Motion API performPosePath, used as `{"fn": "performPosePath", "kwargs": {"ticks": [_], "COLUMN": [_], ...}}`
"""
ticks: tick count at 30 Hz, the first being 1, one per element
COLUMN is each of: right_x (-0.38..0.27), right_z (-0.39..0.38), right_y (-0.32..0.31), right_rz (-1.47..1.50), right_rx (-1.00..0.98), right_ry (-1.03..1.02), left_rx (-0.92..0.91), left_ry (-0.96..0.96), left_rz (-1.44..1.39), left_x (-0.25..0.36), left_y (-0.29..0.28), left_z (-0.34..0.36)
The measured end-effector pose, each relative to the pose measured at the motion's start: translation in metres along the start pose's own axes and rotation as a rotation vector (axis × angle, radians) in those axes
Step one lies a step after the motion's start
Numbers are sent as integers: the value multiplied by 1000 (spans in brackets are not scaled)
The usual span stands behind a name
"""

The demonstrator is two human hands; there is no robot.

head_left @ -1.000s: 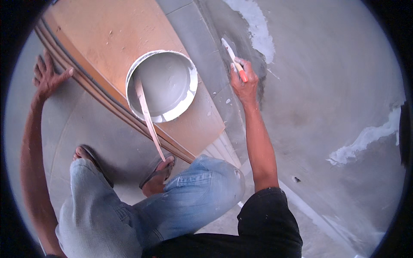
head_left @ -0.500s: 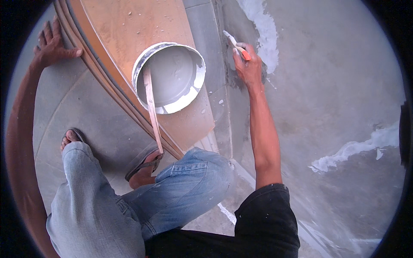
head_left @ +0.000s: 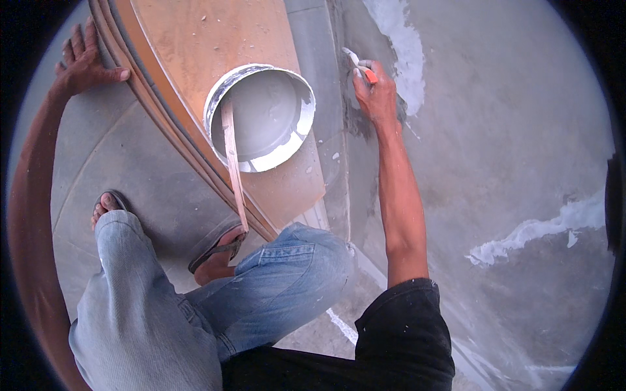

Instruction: The person applies a white substance to a wall corner using a brush, dipping it into a bucket and smoothing the filler onto the concrete surface.

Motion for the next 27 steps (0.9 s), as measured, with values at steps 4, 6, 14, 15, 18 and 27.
{"fn": "performPosePath", "kwargs": {"ticks": [4,6,14,15,18,27], "right_x": [6,5,-2,-2,-2,-1], "right_z": [5,6,12,13,13,11], "right_y": [2,4,6,6,7,8], "right_rz": [-53,-62,-79,-72,-65,-115], "right_rx": [8,-21,23,13,-28,-89], "right_ry": [-37,-27,-84,-77,-48,-27], "left_rx": [301,385,358,355,352,212], "left_ry": [91,110,112,111,105,42], "left_rz": [-204,-270,-282,-286,-291,-155], "left_x": [-3,-5,-2,-4,-5,0], "left_y": [6,4,1,2,0,4], "left_z": [-4,-9,-10,-10,-12,-5]}}
Point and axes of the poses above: each hand's wrist, its own z-axis towards the middle knuckle, its own y-axis out of the palm, x = y × z, the point moved 4 cm from there along z, towards the middle knuckle, and after that the axes turned 3 degrees about x, right-handed, at the moved point
